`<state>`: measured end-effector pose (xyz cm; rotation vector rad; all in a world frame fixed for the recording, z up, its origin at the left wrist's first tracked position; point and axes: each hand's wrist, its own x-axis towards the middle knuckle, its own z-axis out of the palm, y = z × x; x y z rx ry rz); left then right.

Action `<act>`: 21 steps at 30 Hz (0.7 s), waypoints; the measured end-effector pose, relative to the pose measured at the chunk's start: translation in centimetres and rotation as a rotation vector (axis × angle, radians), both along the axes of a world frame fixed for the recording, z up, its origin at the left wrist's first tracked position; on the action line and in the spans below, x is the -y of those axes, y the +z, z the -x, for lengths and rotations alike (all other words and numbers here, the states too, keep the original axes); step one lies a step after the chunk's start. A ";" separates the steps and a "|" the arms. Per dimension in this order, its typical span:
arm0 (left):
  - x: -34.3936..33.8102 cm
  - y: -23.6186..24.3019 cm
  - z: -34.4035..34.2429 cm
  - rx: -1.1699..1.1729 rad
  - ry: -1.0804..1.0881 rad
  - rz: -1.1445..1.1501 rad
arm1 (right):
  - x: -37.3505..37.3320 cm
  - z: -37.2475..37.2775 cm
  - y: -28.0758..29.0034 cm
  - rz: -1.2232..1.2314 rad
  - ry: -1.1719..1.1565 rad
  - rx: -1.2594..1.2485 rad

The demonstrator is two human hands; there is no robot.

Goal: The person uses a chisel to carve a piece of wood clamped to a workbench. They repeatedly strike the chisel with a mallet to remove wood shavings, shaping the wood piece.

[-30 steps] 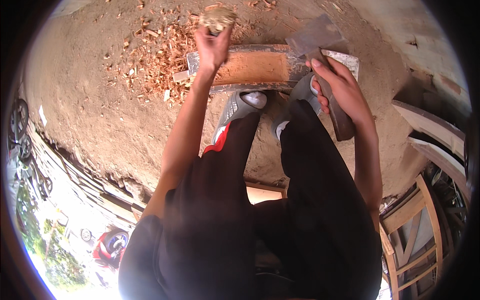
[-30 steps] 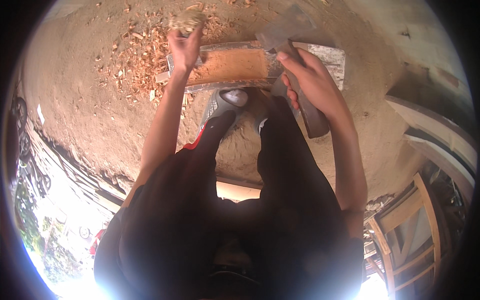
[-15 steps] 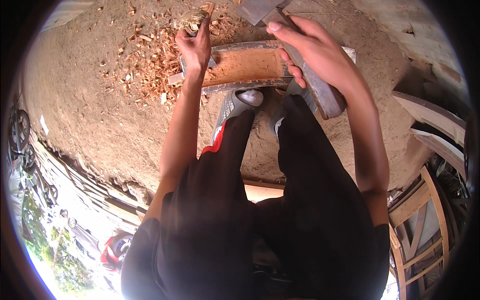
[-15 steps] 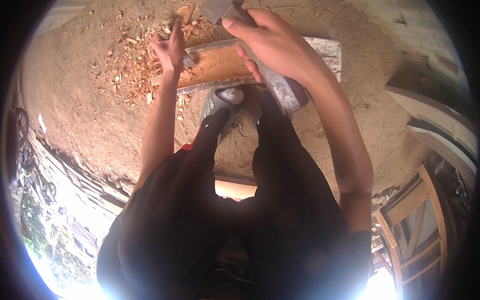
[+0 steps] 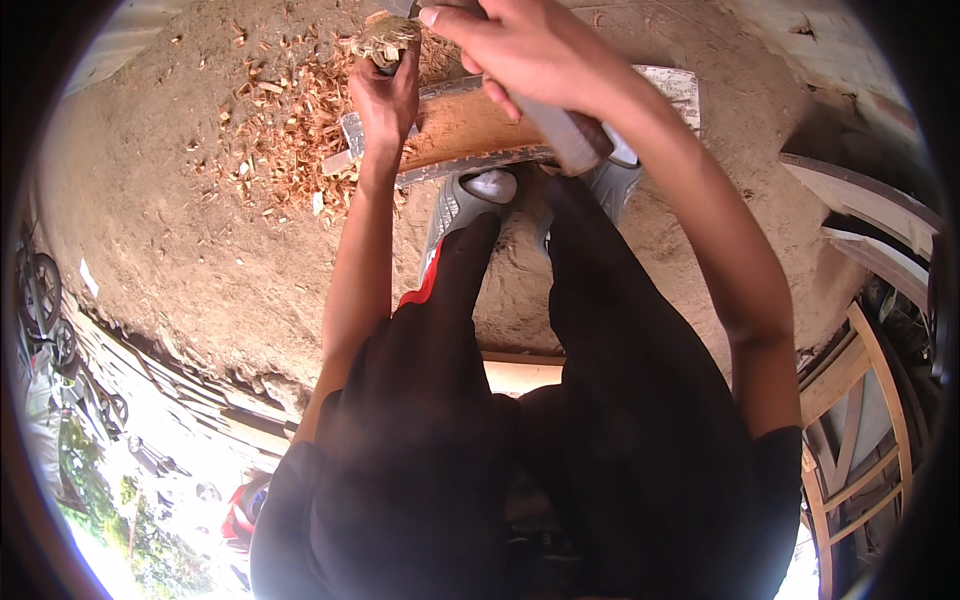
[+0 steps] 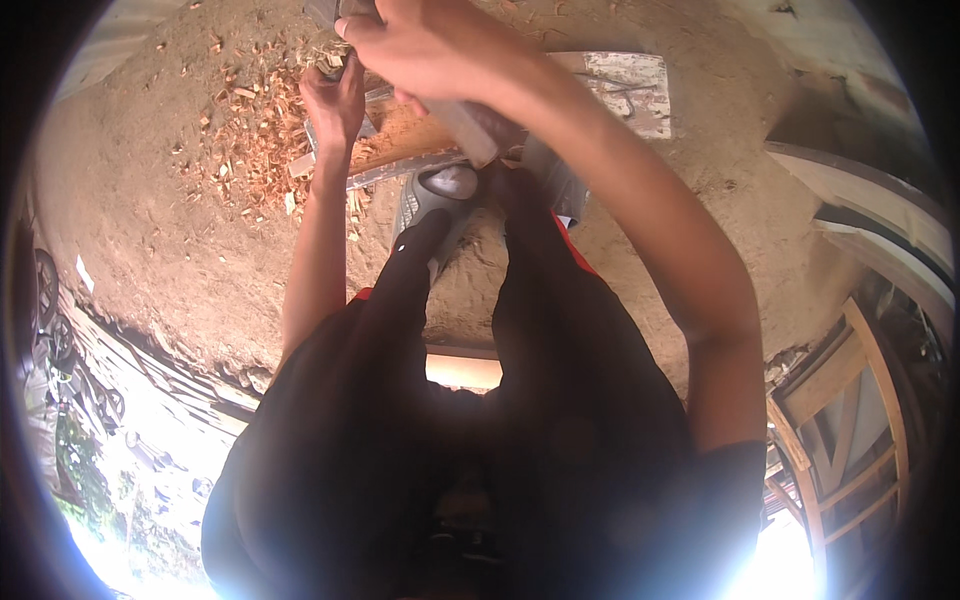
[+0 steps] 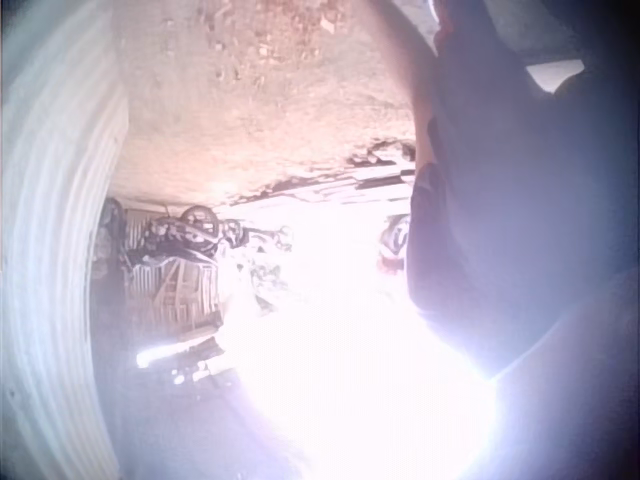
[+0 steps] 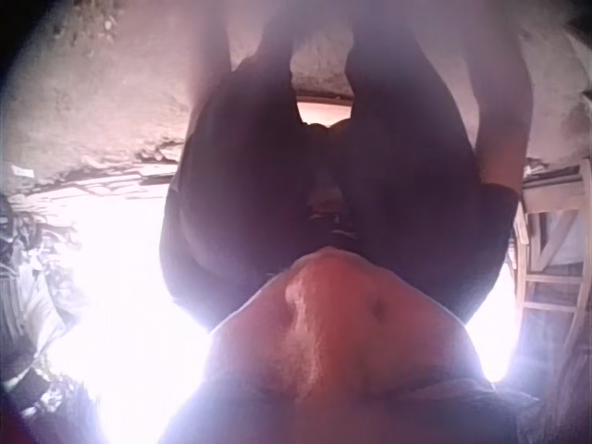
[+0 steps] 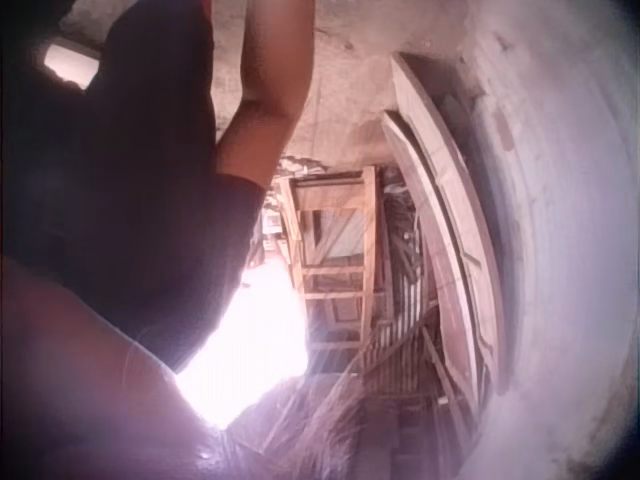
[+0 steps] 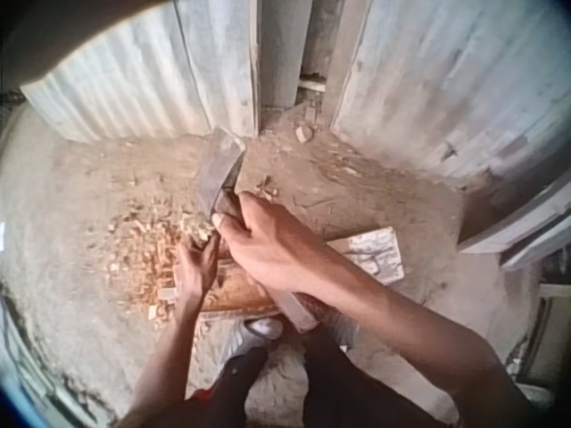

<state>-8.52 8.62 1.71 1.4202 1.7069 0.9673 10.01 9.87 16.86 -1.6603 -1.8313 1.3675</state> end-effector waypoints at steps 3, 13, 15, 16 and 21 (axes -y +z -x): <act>-0.2 -2.4 0.8 0.099 -0.091 -0.157 | -0.8 -0.8 1.8 0.156 0.168 0.042; 0.6 -0.6 0.6 -0.035 -0.147 0.000 | -1.4 -2.0 5.0 0.421 0.119 -0.011; 0.9 -0.3 -0.5 0.203 -0.033 -0.124 | -0.3 -3.1 3.7 0.356 0.081 -0.159; 1.0 0.2 0.1 0.079 -0.054 -0.023 | 0.0 -3.2 3.1 0.322 0.057 -0.154; 0.0 -1.6 0.5 0.007 -0.083 -0.094 | 1.7 -4.1 3.4 0.407 -0.081 -0.279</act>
